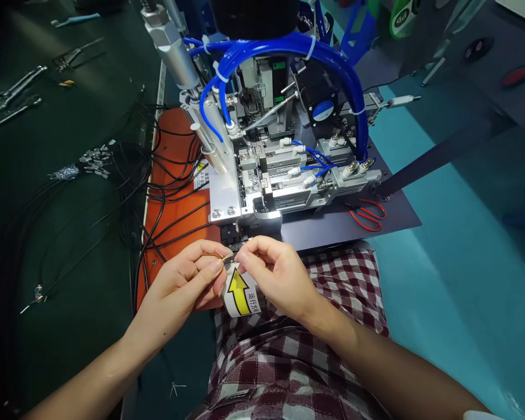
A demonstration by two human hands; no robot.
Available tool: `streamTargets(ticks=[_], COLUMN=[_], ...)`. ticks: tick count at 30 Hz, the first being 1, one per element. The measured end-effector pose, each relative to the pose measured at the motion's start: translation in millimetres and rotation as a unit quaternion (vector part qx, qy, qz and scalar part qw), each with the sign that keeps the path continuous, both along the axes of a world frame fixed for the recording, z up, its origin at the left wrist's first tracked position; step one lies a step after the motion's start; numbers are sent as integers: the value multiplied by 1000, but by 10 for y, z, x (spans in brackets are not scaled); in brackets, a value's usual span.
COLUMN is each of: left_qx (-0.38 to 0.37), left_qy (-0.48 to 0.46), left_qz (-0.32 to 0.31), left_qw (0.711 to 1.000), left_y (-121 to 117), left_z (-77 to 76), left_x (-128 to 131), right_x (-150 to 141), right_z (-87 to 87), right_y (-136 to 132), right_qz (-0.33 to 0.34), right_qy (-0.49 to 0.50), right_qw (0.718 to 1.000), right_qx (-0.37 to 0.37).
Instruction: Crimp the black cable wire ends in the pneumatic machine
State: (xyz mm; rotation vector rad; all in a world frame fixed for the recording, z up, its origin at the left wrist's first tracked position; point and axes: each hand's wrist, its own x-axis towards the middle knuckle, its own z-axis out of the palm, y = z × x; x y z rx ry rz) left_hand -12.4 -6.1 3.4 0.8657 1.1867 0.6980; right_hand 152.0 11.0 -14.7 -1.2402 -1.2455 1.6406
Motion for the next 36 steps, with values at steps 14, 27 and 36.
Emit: streamTargets(ticks=[14,27,36], left_qx=[1,-8,10], left_qy=[2,-19,-19], left_qz=[-18,-10,40], left_qw=[1000,1000,999], left_y=[2,7,-47], left_z=[7,29,-66], left_x=[-33,-49,6], right_x=[-8,-41,-142], right_z=[50,-16,27], right_y=[71,-45,-155], right_qz=[9,20,27], right_qy=[-20,-50,-209], right_qw=[999,997,967], right_qx=[-31,58,143])
